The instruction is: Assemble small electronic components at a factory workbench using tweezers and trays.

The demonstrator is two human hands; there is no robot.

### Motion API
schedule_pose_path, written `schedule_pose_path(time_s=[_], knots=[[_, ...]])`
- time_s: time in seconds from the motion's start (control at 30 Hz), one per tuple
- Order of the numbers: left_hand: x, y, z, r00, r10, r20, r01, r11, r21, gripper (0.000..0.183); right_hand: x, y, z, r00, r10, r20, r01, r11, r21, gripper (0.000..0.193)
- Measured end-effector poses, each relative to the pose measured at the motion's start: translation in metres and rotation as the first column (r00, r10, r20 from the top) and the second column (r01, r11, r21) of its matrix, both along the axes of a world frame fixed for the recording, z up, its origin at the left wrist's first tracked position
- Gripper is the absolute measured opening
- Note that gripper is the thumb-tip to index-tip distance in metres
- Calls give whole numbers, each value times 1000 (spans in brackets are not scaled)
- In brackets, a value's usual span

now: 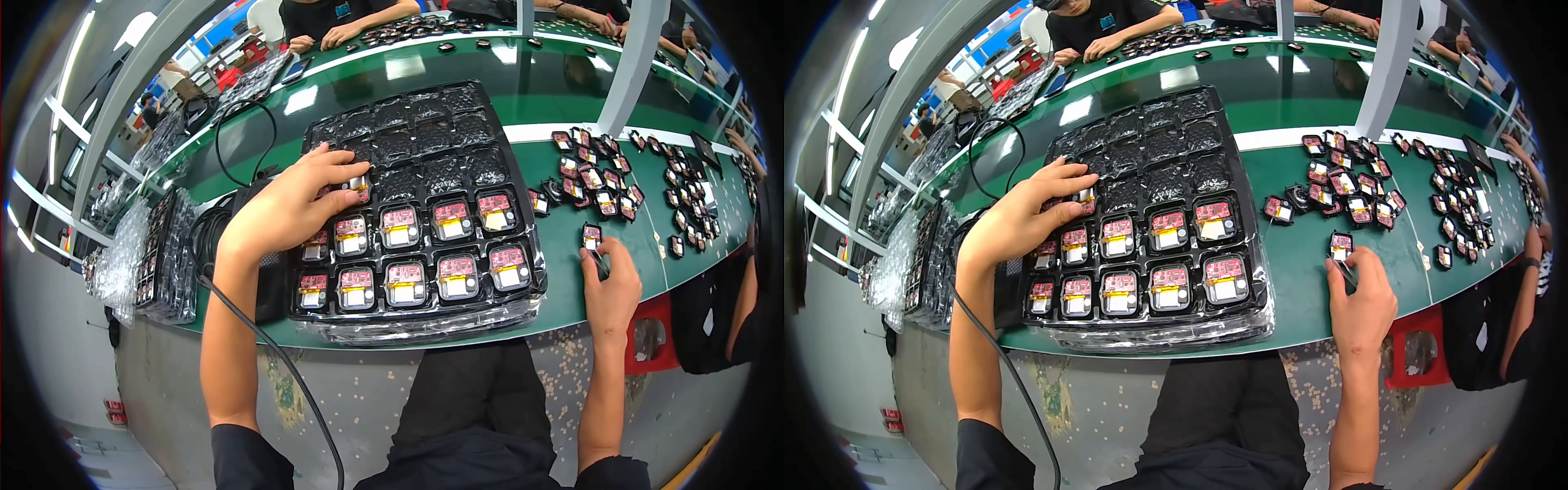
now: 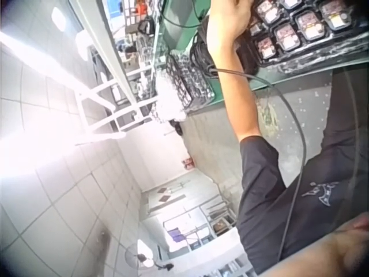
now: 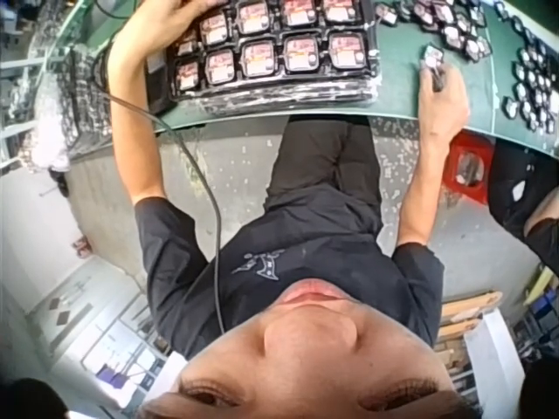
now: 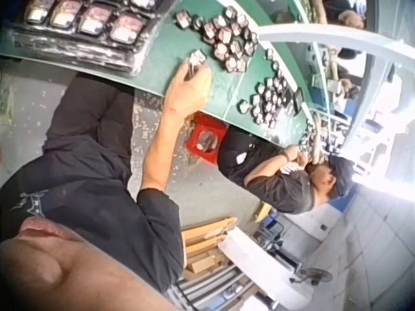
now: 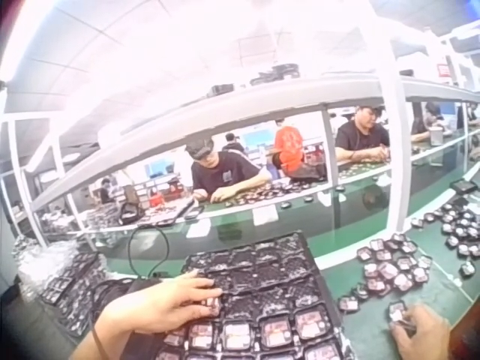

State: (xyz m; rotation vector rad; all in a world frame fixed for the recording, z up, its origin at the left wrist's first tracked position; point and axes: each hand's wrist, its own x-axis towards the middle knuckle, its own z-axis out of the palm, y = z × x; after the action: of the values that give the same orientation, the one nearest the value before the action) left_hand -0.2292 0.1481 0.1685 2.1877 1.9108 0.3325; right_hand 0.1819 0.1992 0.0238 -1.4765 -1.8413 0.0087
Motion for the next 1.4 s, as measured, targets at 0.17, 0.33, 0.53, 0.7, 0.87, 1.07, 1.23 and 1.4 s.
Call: schedule_pose_path(time_s=[0.17, 0.33, 0.53, 0.7, 0.87, 1.07, 1.23, 1.4], knots=[[12, -4, 6, 999, 42, -22, -44, 993, -107, 71, 0, 0, 0, 1000, 0, 3, 0, 1000, -4, 26], [9, -10, 0, 994, 29, -106, -40, 993, -107, 86, 1, 0, 2, 1000, -8, -5, 7, 999, -33, 34], [0, -25, -1, 1000, 27, 6, -28, 997, 72, 85, 3, -1, 1, 995, 97, -30, -98, 995, -33, 42], [8, -20, -11, 998, 35, -46, -35, 999, 16, 76, 4, -2, 3, 997, 71, -23, -72, 994, -83, 41], [10, -21, -14, 997, 79, 5, -79, 993, 89, 68, 3, -1, 0, 994, 103, -32, -103, 995, -2, 39], [20, -18, -11, 999, 52, 17, -54, 985, 166, 56, 4, -1, 0, 996, 92, -14, -92, 996, 7, 36], [27, -23, -15, 975, 65, -211, -9, 966, 257, 59, 4, -1, -2, 995, 92, -34, -91, 995, 33, 35], [52, -28, -14, 930, 196, -310, -122, 962, 243, 73, 6, 0, -4, 995, 89, -49, -86, 995, 51, 34]])
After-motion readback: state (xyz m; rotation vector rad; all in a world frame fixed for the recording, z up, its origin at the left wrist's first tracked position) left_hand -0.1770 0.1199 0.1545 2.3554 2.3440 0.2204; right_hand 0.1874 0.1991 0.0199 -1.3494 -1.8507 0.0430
